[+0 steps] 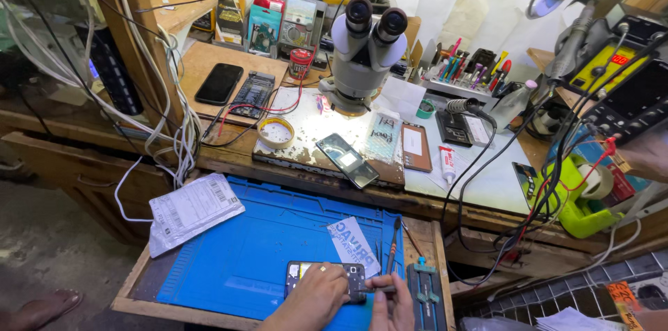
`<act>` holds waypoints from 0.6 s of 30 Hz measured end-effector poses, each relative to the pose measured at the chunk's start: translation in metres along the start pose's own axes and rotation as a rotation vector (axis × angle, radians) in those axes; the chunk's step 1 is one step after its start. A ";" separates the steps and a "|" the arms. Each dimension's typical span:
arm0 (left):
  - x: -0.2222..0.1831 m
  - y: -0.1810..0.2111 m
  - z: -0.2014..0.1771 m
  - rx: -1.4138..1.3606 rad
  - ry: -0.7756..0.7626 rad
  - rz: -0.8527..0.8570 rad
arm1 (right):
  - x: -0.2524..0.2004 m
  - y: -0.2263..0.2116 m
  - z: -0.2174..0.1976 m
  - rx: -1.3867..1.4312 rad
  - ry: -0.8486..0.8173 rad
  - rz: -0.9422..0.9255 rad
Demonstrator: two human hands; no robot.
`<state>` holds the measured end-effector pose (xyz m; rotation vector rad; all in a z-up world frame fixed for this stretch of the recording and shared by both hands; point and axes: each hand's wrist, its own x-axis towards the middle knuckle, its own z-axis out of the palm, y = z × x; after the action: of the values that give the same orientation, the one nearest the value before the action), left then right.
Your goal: The person works on a disassembled smartphone placed on a blue mat, using a metal spudger to pry and separate internal components. They manipulate the device's internal frame and ribbon cables while handling a second phone nearby.
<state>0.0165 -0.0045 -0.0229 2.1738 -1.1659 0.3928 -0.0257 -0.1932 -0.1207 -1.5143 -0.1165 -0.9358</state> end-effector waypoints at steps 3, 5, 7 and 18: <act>0.002 -0.012 -0.015 0.083 -0.017 -0.086 | 0.004 -0.012 0.000 0.062 0.010 0.007; 0.003 -0.029 -0.038 0.213 -0.002 -0.098 | 0.006 -0.023 0.003 0.066 -0.002 -0.006; 0.009 -0.040 -0.056 0.259 0.050 -0.191 | 0.008 -0.033 0.005 0.034 -0.009 0.011; 0.011 -0.055 -0.068 0.443 0.067 -0.228 | 0.013 -0.044 0.010 -0.025 -0.045 0.045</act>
<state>0.0708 0.0554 0.0130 2.6153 -0.8377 0.6671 -0.0381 -0.1811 -0.0770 -1.5550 -0.1032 -0.8711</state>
